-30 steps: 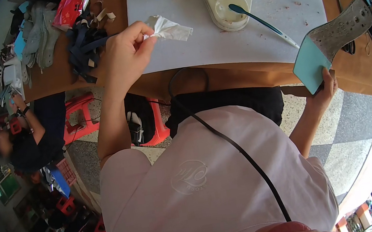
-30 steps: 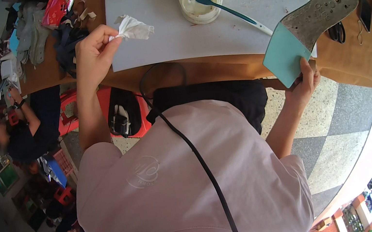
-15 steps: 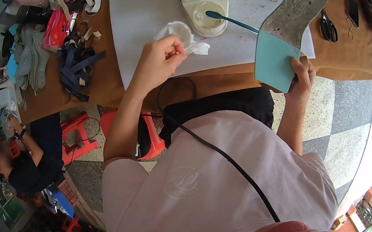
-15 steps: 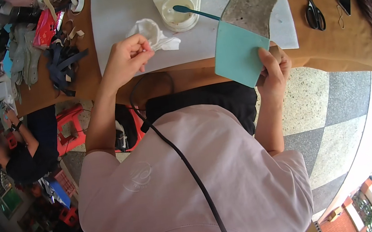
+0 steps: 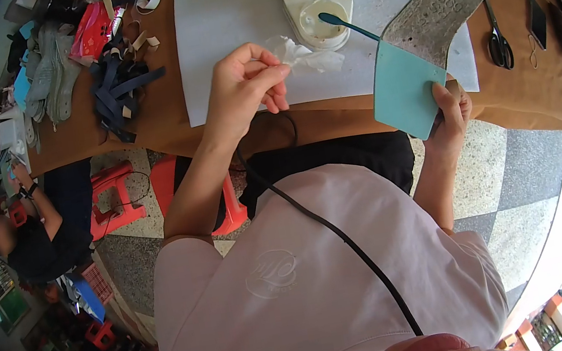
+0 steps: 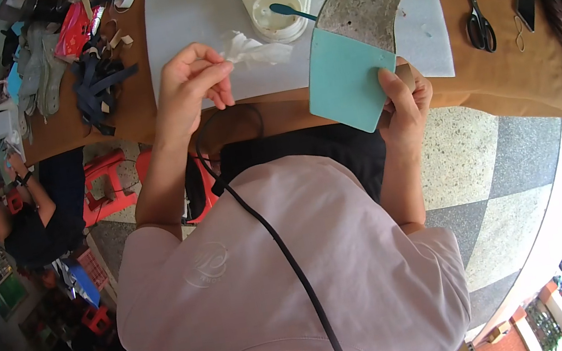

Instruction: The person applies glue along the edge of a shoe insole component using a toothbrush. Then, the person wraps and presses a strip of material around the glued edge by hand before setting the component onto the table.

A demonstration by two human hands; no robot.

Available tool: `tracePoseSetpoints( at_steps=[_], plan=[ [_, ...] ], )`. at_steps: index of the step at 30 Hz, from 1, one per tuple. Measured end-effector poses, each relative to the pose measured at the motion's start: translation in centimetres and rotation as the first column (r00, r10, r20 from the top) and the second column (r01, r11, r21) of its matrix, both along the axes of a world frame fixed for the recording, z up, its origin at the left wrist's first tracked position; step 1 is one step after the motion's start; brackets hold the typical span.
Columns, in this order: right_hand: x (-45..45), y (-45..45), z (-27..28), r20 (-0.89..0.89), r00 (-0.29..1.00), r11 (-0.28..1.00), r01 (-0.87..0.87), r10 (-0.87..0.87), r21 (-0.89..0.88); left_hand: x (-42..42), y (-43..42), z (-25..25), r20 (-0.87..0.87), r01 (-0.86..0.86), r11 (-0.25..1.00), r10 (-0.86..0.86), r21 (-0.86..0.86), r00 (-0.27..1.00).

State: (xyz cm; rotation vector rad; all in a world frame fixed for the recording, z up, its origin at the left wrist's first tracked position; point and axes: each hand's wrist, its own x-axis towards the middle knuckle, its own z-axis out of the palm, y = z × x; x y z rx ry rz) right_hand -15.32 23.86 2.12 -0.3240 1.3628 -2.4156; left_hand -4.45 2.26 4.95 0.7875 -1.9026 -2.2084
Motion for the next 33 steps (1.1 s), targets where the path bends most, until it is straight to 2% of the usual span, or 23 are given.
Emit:
tracePoseSetpoints(
  at_steps=[1,3,5,8,11,13,15,17,18,19,21,23,26,28,29,31,33],
  plan=[
    [0.0,-0.1,-0.2,-0.01,1.0,1.0,-0.003,0.003,-0.012,-0.1,0.3,-0.6,0.001,0.0,1.0,0.0,0.0,1.0],
    [0.0,0.0,-0.3,-0.021,1.0,1.0,-0.001,0.001,-0.025,-0.4,0.9,-1.5,0.065,0.02,0.993,-0.028,0.119,0.998],
    [0.0,0.1,0.0,0.009,1.0,1.0,0.002,-0.002,0.03,-0.5,1.4,-1.3,0.059,0.031,0.992,-0.039,0.124,0.998],
    [-0.1,0.1,-0.1,-0.021,1.0,1.0,0.022,-0.022,0.002,-0.8,1.7,-0.9,0.034,0.018,0.996,-0.021,0.09,0.999],
    [-0.1,0.0,0.3,0.008,1.0,1.0,0.002,-0.002,0.008,-1.3,1.4,-2.0,0.081,0.049,0.999,-0.048,-0.001,0.996],
    [-0.2,-0.1,0.0,-0.003,1.0,1.0,-0.008,0.008,-0.02,-1.6,1.3,-3.6,0.181,0.159,0.97,-0.126,-0.184,0.975],
    [-0.1,-0.1,-0.3,-0.018,1.0,0.999,-0.014,0.014,-0.048,-1.6,1.3,-4.3,0.249,0.215,0.957,-0.164,-0.196,0.955],
    [0.2,-0.3,-0.4,0.003,1.0,0.999,-0.006,0.006,0.042,-1.7,1.2,-4.2,0.315,0.275,0.94,-0.203,-0.203,0.927],
    [0.4,-0.3,0.4,0.034,0.997,0.995,-0.078,0.076,0.06,-1.6,1.1,-3.7,0.344,0.319,0.921,-0.232,-0.222,0.91],
    [0.6,-0.6,0.4,0.029,0.997,0.996,-0.073,0.071,0.059,-1.5,1.0,-3.2,0.371,0.361,0.901,-0.258,-0.241,0.892],
    [0.7,-1.2,-0.1,0.061,0.986,0.985,-0.159,0.155,0.065,-1.0,0.7,-2.6,0.341,0.371,0.881,-0.266,-0.295,0.902],
    [0.7,-1.8,-0.6,0.008,0.98,0.978,-0.197,0.197,0.063,-0.4,0.4,-2.1,0.313,0.369,0.861,-0.263,-0.351,0.913],
    [1.1,-3.0,-0.5,0.077,0.956,0.95,-0.292,0.284,0.113,0.7,0.3,-1.3,0.25,0.287,0.847,-0.189,-0.448,0.949],
    [1.4,-3.9,-0.5,0.071,0.942,0.938,-0.335,0.329,0.089,1.1,0.7,-0.2,0.059,0.078,0.974,-0.067,-0.213,0.996],
    [1.7,-4.4,-0.5,0.069,0.93,0.928,-0.365,0.361,0.071,1.3,1.1,0.5,0.059,0.068,0.974,-0.056,-0.218,0.997],
    [2.4,-5.2,0.1,0.079,0.928,0.92,-0.372,0.365,0.12,1.5,1.9,1.6,-0.076,0.129,0.983,-0.12,0.133,0.99],
    [3.1,-6.1,0.7,0.087,0.928,0.913,-0.372,0.362,0.169,1.8,2.3,0.7,-0.121,0.172,0.97,-0.152,0.17,0.981]
  ],
)
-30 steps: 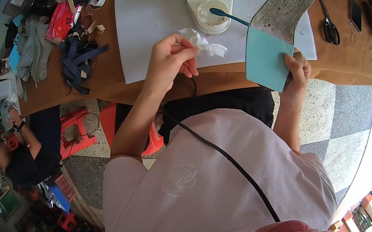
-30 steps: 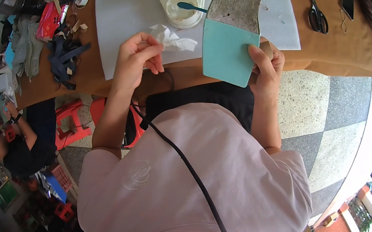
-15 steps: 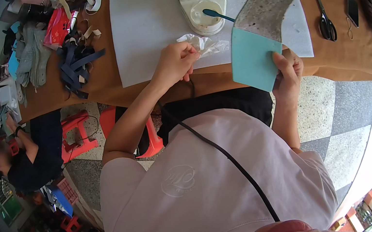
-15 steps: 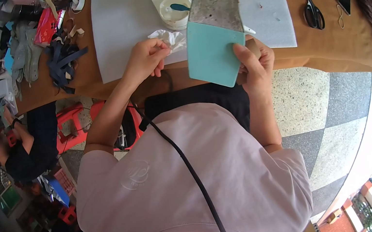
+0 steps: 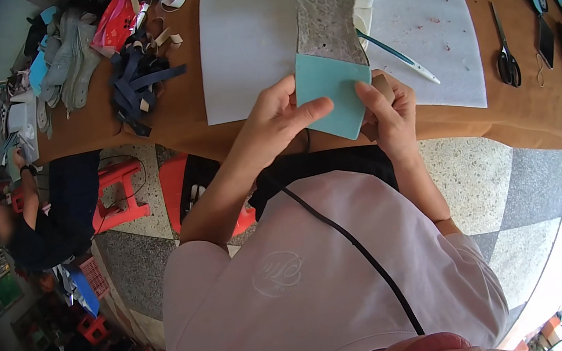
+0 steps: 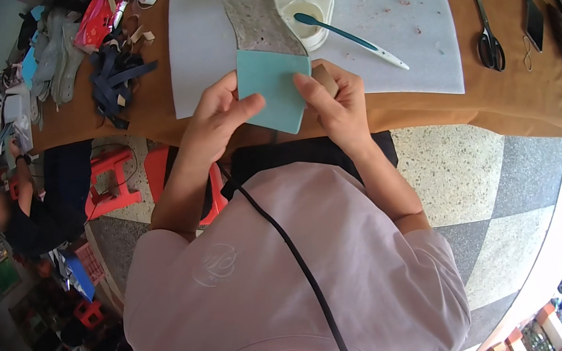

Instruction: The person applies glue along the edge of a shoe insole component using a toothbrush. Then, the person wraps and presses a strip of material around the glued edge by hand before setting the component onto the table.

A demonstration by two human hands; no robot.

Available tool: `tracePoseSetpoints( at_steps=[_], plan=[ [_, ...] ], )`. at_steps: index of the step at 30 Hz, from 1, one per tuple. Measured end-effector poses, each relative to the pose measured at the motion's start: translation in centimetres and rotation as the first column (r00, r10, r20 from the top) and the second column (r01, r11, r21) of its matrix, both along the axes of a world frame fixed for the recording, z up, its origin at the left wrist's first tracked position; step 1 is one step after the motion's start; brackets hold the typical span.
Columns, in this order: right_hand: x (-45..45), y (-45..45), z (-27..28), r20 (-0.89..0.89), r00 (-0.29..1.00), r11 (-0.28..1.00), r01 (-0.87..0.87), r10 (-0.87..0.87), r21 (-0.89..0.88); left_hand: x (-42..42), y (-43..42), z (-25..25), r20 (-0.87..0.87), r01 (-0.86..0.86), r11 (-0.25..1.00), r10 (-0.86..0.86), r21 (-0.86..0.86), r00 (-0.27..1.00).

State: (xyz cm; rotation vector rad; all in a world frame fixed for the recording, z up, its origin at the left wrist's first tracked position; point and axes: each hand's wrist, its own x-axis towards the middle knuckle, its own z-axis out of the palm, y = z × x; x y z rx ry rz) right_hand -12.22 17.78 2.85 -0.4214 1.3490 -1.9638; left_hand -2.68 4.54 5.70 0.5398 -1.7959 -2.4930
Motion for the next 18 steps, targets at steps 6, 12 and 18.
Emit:
tracePoseSetpoints(
  at_steps=[6,12,18],
  plan=[
    [1.2,-1.5,0.4,-0.243,0.97,0.998,0.042,-0.03,0.045,0.0,0.0,-1.2,-0.071,-0.206,0.931,0.238,0.303,0.969],
    [1.2,-1.5,0.1,-0.305,0.952,0.999,-0.025,0.015,-0.031,-0.1,-0.6,-2.5,-0.093,-0.249,0.876,0.313,0.413,0.945],
    [-0.3,-0.6,0.8,-0.022,0.986,0.986,-0.166,0.166,0.001,0.4,-1.8,-3.5,-0.156,-0.119,0.739,0.292,0.663,0.944]
  ],
)
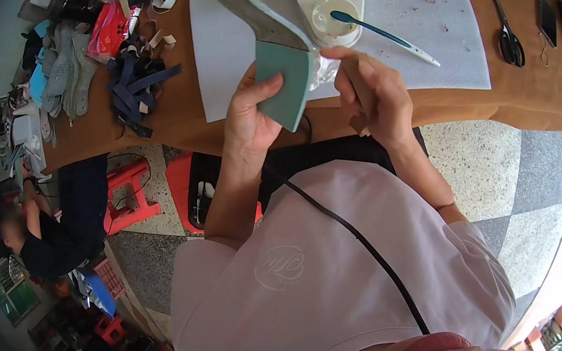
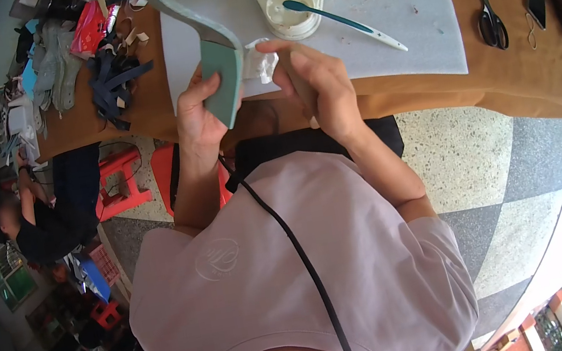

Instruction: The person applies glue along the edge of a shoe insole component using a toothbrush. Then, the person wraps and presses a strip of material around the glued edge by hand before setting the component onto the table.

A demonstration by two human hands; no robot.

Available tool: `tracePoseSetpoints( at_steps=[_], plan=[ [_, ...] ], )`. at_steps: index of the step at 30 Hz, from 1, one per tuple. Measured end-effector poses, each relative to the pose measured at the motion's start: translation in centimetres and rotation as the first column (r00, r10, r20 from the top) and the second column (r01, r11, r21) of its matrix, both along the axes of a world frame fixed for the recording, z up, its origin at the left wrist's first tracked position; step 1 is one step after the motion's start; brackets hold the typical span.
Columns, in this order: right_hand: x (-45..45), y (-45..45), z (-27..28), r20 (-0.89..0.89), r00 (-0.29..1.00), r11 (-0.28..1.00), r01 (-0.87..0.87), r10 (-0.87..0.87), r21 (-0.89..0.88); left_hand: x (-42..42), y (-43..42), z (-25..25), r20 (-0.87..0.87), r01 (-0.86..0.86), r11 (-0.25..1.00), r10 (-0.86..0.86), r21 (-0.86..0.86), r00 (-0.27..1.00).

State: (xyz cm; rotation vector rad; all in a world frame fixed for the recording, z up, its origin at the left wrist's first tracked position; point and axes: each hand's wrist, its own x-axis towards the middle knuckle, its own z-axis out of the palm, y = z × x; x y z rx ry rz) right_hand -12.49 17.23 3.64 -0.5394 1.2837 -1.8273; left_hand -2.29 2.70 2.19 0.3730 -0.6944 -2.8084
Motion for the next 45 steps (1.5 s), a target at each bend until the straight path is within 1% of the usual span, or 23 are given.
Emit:
tracePoseSetpoints(
  at_steps=[2,4,5,6,9,13,15,19,21,22,25,26,29,31,32,33,34,35,36,38,39,41,45],
  plan=[
    [-0.6,0.1,-0.3,0.221,0.973,0.971,-0.006,0.061,-0.239,0.4,-0.3,-0.4,-0.051,0.01,1.0,-0.009,0.021,0.999],
    [-1.0,0.1,-0.4,0.271,0.959,0.963,-0.01,0.085,-0.268,0.7,-0.5,-0.1,-0.006,-0.032,0.991,0.031,-0.127,0.999],
    [-1.1,0.0,-0.5,0.302,0.948,0.952,-0.007,0.104,-0.307,0.9,-1.3,-0.6,-0.154,0.078,0.997,-0.073,0.023,0.985],
    [-1.2,0.0,-0.5,0.331,0.935,0.938,-0.005,0.127,-0.346,1.0,-1.4,-0.4,-0.153,0.08,0.997,-0.075,0.024,0.985],
    [-1.3,-0.2,-0.2,0.301,0.947,0.952,-0.012,0.108,-0.306,1.3,-1.3,0.2,-0.142,0.046,0.999,-0.049,-0.03,0.989],
    [-1.5,-0.1,-0.7,0.299,0.942,0.94,-0.048,0.156,-0.337,1.3,-1.4,0.8,-0.073,0.027,0.995,-0.034,-0.092,0.997],
    [-2.0,0.4,-0.9,0.333,0.877,0.893,-0.199,0.346,-0.405,1.1,-1.3,1.4,-0.046,0.047,0.993,-0.052,-0.106,0.998],
    [-2.0,0.2,-0.8,0.298,0.897,0.911,-0.215,0.327,-0.352,0.0,-0.2,2.7,0.057,0.068,0.989,-0.06,-0.135,0.997],
    [-2.0,0.2,-1.3,0.201,0.913,0.901,-0.278,0.355,-0.332,-0.5,0.3,2.7,0.149,0.072,0.982,-0.046,-0.173,0.988],
    [-1.9,0.1,-1.1,0.201,0.911,0.9,-0.281,0.36,-0.334,-0.8,0.6,2.6,0.15,0.068,0.982,-0.041,-0.175,0.988],
    [-1.1,0.0,-0.2,0.036,0.97,0.963,-0.235,0.242,-0.13,-1.4,0.7,2.0,0.102,0.147,0.965,-0.127,-0.217,0.987],
    [-1.1,0.2,-0.4,0.036,0.97,0.963,-0.234,0.241,-0.133,-1.5,0.9,2.3,0.103,0.148,0.964,-0.128,-0.219,0.986],
    [-1.4,0.7,-0.5,0.071,0.966,0.956,-0.232,0.248,-0.182,-2.2,1.2,2.8,0.081,0.1,0.979,-0.087,-0.179,0.993],
    [-1.4,1.0,0.4,-0.05,0.978,0.978,-0.205,0.203,-0.047,-2.1,0.9,2.5,-0.034,0.115,0.991,-0.118,-0.067,0.992],
    [-1.4,1.1,0.4,-0.038,0.977,0.977,-0.21,0.208,-0.044,-2.0,0.8,2.5,-0.024,0.11,0.992,-0.112,-0.06,0.993],
    [-1.4,1.2,0.2,-0.18,0.974,0.988,-0.146,0.137,-0.04,-1.9,0.7,2.6,-0.074,0.106,0.994,-0.107,-0.028,0.991],
    [-1.6,1.1,0.2,-0.329,0.942,0.995,-0.082,0.061,-0.05,-2.1,0.5,2.6,-0.134,0.102,0.995,-0.102,-0.003,0.986],
    [-1.3,0.8,0.3,-0.463,0.881,0.995,0.072,-0.094,-0.065,-2.0,0.2,2.4,-0.113,0.09,0.996,-0.089,0.008,0.99],
    [-1.4,0.8,0.2,-0.459,0.884,0.996,0.07,-0.091,-0.062,-1.8,0.0,2.2,-0.109,0.088,0.996,-0.086,0.012,0.99],
    [-1.9,0.8,0.1,-0.751,0.611,0.968,0.151,-0.25,-0.199,-1.9,-0.5,2.0,-0.209,0.115,0.993,-0.113,-0.003,0.971],
    [-1.9,0.8,0.0,-0.75,0.613,0.969,0.149,-0.249,-0.199,-2.0,-0.7,1.9,-0.207,0.112,0.994,-0.111,-0.003,0.972],
    [-1.8,0.9,-0.2,-0.828,0.489,0.961,0.157,-0.275,-0.227,-2.0,-0.8,1.7,-0.304,0.163,0.986,-0.145,0.035,0.942],
    [-1.8,1.2,-0.3,-0.83,0.471,0.955,0.15,-0.298,-0.257,-2.5,-0.6,1.3,-0.375,0.186,0.981,-0.153,0.053,0.914]
  ],
)
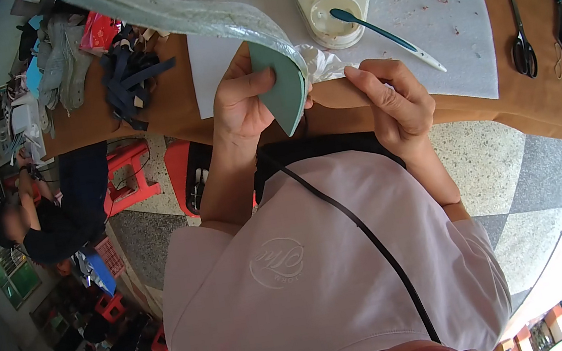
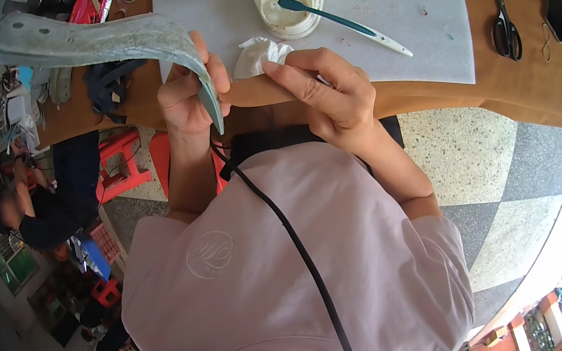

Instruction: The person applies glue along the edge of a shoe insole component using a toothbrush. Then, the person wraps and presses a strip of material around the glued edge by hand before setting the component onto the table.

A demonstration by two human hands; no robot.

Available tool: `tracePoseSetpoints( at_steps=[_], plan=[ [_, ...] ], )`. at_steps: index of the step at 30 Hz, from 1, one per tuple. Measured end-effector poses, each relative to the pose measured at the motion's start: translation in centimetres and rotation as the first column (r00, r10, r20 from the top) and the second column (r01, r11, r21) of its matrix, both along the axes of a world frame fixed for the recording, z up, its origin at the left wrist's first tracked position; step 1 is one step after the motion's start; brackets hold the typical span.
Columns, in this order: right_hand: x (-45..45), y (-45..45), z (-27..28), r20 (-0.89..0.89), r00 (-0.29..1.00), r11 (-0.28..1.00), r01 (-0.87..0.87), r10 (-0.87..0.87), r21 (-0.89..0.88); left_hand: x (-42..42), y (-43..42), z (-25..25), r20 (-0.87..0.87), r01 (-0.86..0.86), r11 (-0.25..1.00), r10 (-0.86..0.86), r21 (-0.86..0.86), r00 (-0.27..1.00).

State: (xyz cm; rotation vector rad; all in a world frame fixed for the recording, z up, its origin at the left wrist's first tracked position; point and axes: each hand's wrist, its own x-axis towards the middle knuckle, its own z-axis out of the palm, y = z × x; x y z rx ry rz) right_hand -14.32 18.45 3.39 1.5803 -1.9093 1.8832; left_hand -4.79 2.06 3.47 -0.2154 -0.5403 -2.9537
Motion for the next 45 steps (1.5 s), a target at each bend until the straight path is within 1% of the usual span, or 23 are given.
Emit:
tracePoseSetpoints(
  at_steps=[3,5,12,13,14,15,17,19,21,22,23,24,25,27,29,30,31,32,33,35,36,40,45],
  plan=[
    [-0.1,0.1,0.1,0.098,0.994,0.998,-0.057,0.054,0.021,0.1,0.0,-0.2,-0.001,0.013,1.0,-0.013,-0.027,1.0],
    [-0.1,0.2,0.0,0.277,0.95,0.985,-0.163,0.142,0.052,0.2,-0.1,0.2,0.056,0.014,1.0,-0.013,-0.028,0.998],
    [0.5,0.0,1.1,0.399,0.884,0.964,-0.266,0.243,0.004,-0.1,-0.4,-1.0,0.026,0.025,0.982,-0.02,-0.187,0.999],
    [0.7,0.0,1.3,0.66,0.681,0.938,-0.326,0.318,-0.116,-0.4,-0.1,-0.7,-0.007,-0.063,0.97,0.063,-0.236,0.998],
    [0.8,0.0,1.5,0.839,0.393,0.907,-0.341,0.376,-0.247,-0.5,0.1,-0.5,-0.04,-0.149,0.949,0.144,-0.279,0.989],
    [0.6,0.2,1.4,0.843,0.387,0.908,-0.338,0.374,-0.247,-0.6,0.1,-0.5,-0.033,-0.147,0.949,0.143,-0.278,0.989],
    [-0.4,0.5,1.0,0.939,0.169,0.792,-0.592,0.3,-0.147,-0.9,-0.4,-0.7,-0.078,-0.028,0.948,0.003,-0.318,0.997],
    [-0.6,0.7,1.1,0.956,0.132,0.773,-0.622,0.261,-0.125,-0.8,-0.5,-0.8,-0.024,0.043,0.965,-0.051,-0.257,0.998],
    [-0.9,1.0,1.2,0.947,0.088,0.72,-0.672,0.308,-0.172,-0.7,-0.6,-0.6,0.021,0.115,0.975,-0.113,-0.192,0.993],
    [-0.8,1.2,1.2,0.948,0.096,0.729,-0.664,0.305,-0.167,-0.6,-0.6,-0.2,0.067,0.092,0.98,-0.082,-0.174,0.994],
    [-0.6,1.4,1.2,0.942,0.188,0.824,-0.55,0.278,-0.133,-0.5,-0.7,0.1,0.108,0.071,0.985,-0.054,-0.16,0.993],
    [-0.4,1.6,1.1,0.933,0.274,0.903,-0.417,0.233,-0.103,-0.3,-1.0,0.0,0.136,0.023,0.983,0.002,-0.182,0.991],
    [-0.4,1.8,0.6,0.931,0.289,0.913,-0.397,0.221,-0.093,-0.1,-1.2,0.2,0.153,0.005,0.967,0.035,-0.253,0.988],
    [-0.6,2.3,-0.6,0.702,0.708,0.995,-0.102,0.071,0.002,0.7,-1.6,0.8,0.208,-0.022,0.943,0.096,-0.333,0.973],
    [-0.9,3.0,-0.5,0.678,0.735,0.999,-0.033,0.007,0.025,1.5,-2.3,0.4,0.147,-0.053,0.938,0.109,-0.342,0.983],
    [-1.0,3.3,-0.9,0.473,0.876,0.994,0.11,-0.09,-0.015,2.1,-2.5,0.6,0.194,-0.073,0.915,0.162,-0.397,0.968],
    [-1.0,3.6,-1.3,0.247,0.946,0.968,0.236,-0.21,-0.08,2.6,-2.7,0.7,0.203,-0.048,0.92,0.136,-0.39,0.97],
    [-1.1,4.0,-1.8,0.069,0.943,0.939,0.331,-0.325,-0.097,3.0,-2.9,0.8,0.222,-0.063,0.9,0.173,-0.431,0.96],
    [-1.3,4.2,-2.3,0.073,0.935,0.931,0.353,-0.348,-0.087,3.3,-3.1,0.8,0.239,-0.076,0.878,0.21,-0.472,0.948],
    [-1.3,4.5,-3.1,-0.084,0.864,0.846,0.461,-0.497,-0.268,3.7,-3.5,0.8,0.229,-0.07,0.886,0.195,-0.459,0.954],
    [-1.2,4.6,-3.2,-0.117,0.846,0.832,0.472,-0.521,-0.292,3.7,-3.6,0.8,0.202,-0.094,0.884,0.206,-0.457,0.957],
    [-1.1,4.9,-3.9,-0.139,0.813,0.802,0.502,-0.565,-0.322,4.0,-3.8,0.9,0.225,-0.098,0.886,0.22,-0.453,0.949],
    [-1.0,5.5,-4.3,-0.128,0.825,0.818,0.503,-0.551,-0.279,4.6,-4.1,1.2,0.317,-0.122,0.803,0.364,-0.584,0.876]
  ],
)
